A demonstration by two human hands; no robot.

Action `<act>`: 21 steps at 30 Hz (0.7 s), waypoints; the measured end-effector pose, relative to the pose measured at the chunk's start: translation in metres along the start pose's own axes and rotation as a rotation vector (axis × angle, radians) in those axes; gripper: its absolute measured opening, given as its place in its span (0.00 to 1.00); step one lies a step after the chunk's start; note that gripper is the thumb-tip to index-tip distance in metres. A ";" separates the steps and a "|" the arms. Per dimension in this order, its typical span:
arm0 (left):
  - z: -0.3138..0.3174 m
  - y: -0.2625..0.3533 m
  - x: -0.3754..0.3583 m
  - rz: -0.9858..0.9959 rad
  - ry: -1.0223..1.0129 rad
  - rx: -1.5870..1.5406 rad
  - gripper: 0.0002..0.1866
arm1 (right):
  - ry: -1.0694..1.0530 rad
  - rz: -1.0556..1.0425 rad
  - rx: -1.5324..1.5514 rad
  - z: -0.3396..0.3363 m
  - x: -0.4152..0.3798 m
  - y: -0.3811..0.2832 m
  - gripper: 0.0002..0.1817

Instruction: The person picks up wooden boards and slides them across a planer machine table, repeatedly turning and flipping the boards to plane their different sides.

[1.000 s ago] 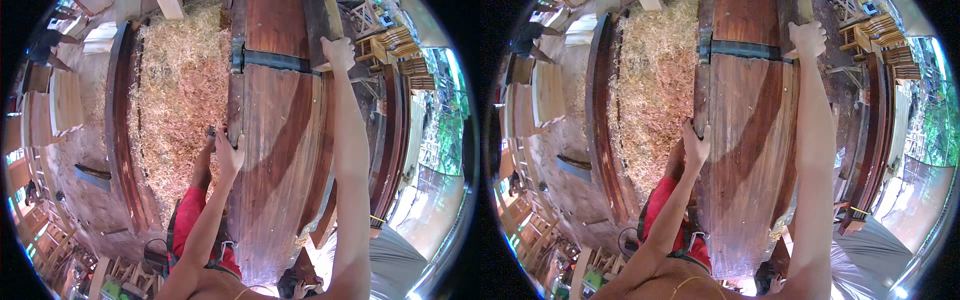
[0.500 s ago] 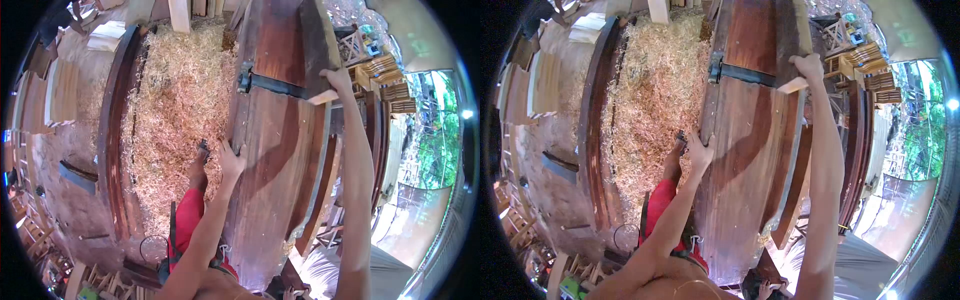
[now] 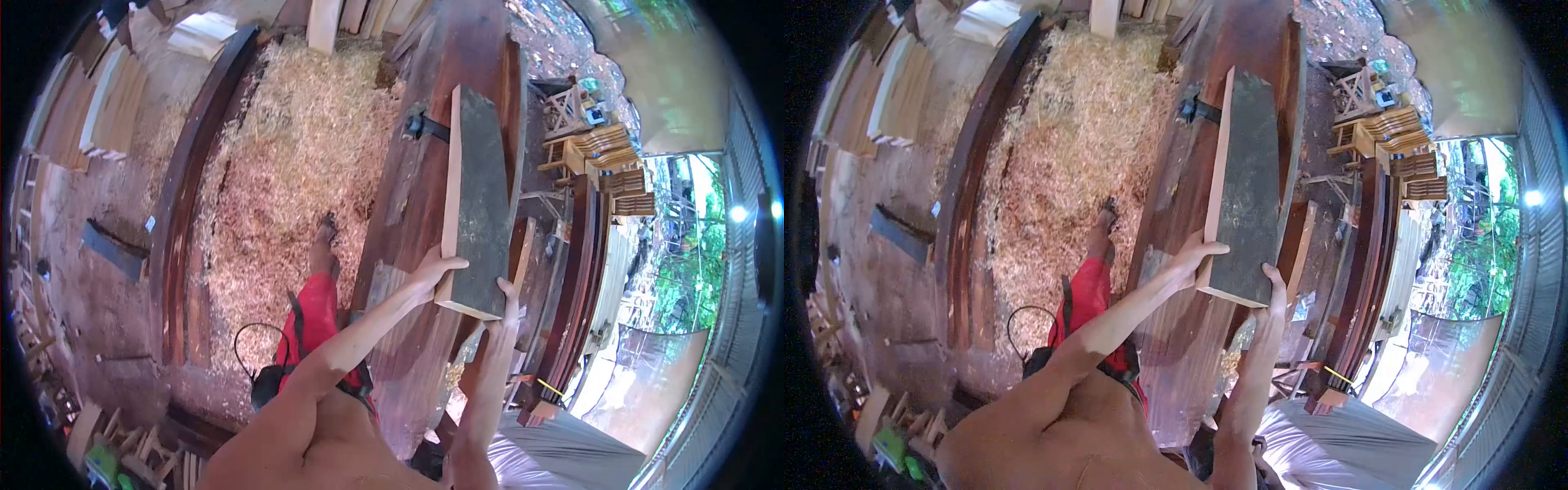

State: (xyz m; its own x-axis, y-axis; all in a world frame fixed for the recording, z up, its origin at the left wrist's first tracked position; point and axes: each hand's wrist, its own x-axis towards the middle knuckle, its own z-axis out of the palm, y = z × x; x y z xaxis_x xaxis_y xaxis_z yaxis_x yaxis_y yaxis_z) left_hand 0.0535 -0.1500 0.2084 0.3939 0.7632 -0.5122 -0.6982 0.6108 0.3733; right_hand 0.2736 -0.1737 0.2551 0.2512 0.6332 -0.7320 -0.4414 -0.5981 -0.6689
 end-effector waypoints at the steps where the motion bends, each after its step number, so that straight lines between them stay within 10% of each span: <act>1: 0.001 0.000 0.001 0.076 0.008 0.063 0.36 | -0.009 0.009 -0.014 -0.001 0.001 0.005 0.30; 21: 0.018 0.027 0.004 0.113 0.149 0.715 0.48 | -0.188 0.031 0.170 0.014 0.015 0.058 0.32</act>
State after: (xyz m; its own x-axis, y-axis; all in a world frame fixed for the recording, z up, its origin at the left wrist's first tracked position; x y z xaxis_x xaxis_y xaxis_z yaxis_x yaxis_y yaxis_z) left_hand 0.0474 -0.1273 0.2308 0.2221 0.8238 -0.5216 -0.1492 0.5573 0.8168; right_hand 0.2399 -0.1925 0.2073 0.0777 0.7055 -0.7044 -0.5892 -0.5374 -0.6033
